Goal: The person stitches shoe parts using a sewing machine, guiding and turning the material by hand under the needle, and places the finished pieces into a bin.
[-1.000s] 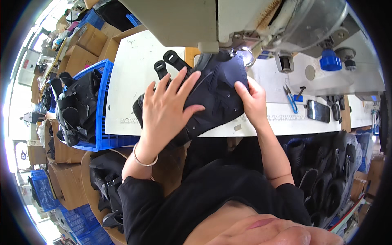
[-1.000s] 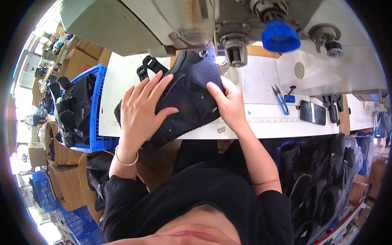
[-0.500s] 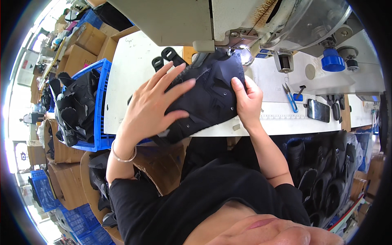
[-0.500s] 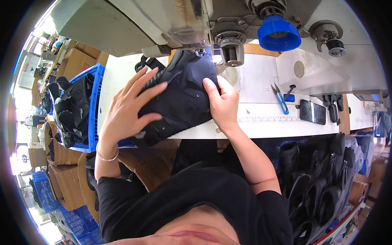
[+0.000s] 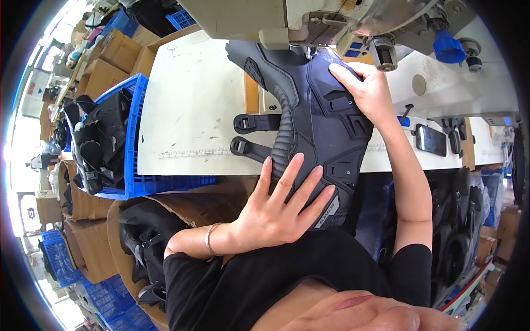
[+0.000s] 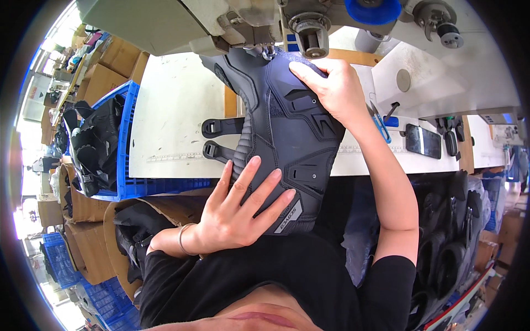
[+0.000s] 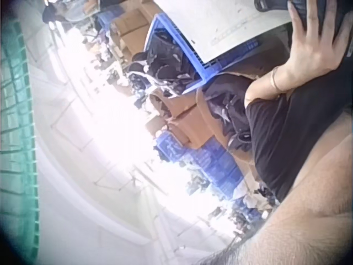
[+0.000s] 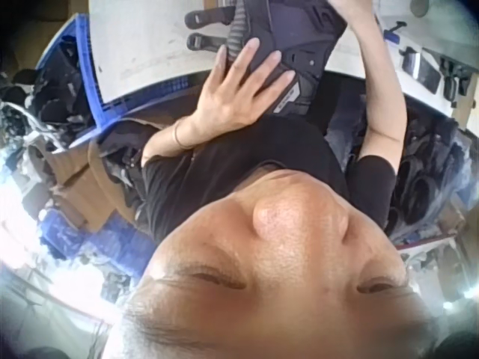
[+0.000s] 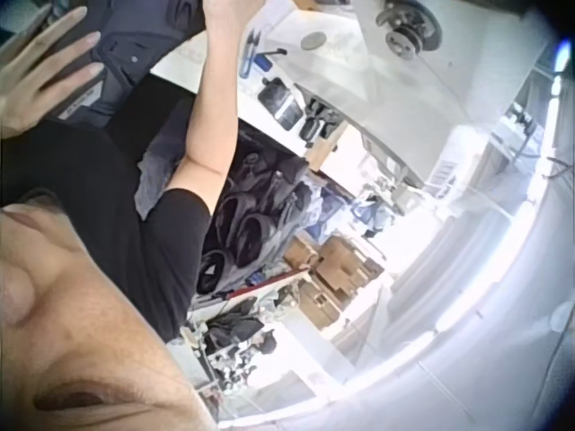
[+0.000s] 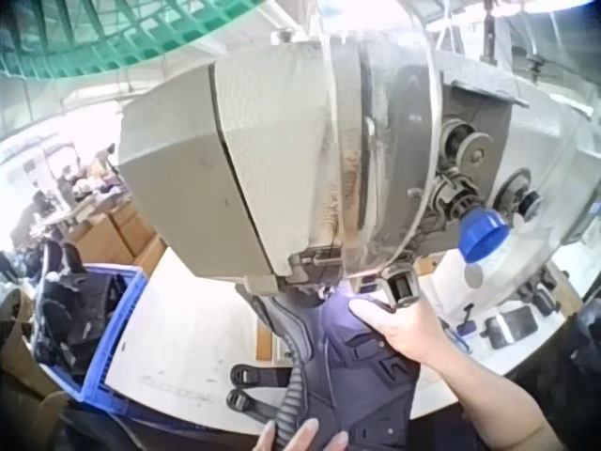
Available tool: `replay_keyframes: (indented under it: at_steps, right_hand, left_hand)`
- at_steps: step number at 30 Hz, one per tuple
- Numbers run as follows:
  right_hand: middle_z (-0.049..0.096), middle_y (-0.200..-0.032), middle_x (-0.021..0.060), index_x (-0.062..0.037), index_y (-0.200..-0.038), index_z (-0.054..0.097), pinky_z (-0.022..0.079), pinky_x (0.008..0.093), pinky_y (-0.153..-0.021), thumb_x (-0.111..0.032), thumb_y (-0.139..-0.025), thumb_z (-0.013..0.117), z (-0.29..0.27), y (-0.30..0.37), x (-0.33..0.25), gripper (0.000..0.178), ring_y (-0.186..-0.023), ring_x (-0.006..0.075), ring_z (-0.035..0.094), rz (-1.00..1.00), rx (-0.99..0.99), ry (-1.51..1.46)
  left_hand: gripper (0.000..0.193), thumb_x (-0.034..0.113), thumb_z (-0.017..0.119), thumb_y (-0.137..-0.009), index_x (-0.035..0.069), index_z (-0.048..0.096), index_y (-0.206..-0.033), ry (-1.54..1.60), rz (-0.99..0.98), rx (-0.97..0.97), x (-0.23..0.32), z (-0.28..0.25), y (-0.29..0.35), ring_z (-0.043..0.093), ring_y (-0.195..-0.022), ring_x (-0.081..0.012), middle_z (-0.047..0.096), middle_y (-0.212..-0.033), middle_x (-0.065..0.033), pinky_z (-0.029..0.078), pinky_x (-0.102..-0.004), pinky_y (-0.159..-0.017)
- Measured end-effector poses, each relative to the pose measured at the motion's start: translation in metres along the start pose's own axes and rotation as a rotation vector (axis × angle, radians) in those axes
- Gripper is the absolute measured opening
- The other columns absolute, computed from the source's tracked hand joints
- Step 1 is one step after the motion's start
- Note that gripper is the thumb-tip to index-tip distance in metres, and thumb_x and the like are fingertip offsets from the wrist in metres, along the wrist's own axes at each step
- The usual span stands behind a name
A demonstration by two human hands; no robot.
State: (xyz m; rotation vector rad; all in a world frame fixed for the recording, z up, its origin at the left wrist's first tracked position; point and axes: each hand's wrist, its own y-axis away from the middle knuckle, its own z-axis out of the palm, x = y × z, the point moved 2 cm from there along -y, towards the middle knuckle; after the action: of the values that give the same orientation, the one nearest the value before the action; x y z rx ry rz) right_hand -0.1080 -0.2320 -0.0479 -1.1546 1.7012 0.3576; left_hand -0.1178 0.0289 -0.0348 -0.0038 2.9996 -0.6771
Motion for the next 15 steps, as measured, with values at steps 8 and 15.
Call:
replay_keyframes:
  at_steps: [8, 15]
  right_hand:
    - [0.052, -0.057, -0.0020, 0.0026, -0.073, 0.063, 0.040, 0.0250, -0.053, -0.023, -0.083, 0.071, -0.008, -0.019, 0.029, 0.029, -0.055, 0.0060, 0.045, 0.032, -0.081, -0.044]
    - [0.068, -0.083, 0.0013, 0.0067, -0.096, 0.067, 0.048, 0.0221, -0.067, -0.020, -0.088, 0.066, -0.011, -0.024, 0.036, 0.028, -0.072, 0.0049, 0.057, -0.094, -0.103, 0.008]
  left_hand:
    - [0.033, 0.022, 0.056, -0.083, 0.015, 0.067, -0.113, -0.009, 0.039, 0.059, 0.013, 0.014, -0.010, 0.056, -0.114, -0.0420, 0.061, -0.121, -0.0169, 0.051, -0.0533, -0.080]
    - [0.032, 0.021, 0.055, -0.084, 0.014, 0.067, -0.112, -0.011, 0.019, 0.072, 0.017, 0.014, -0.019, 0.056, -0.114, -0.0422, 0.061, -0.119, -0.0175, 0.053, -0.0526, -0.073]
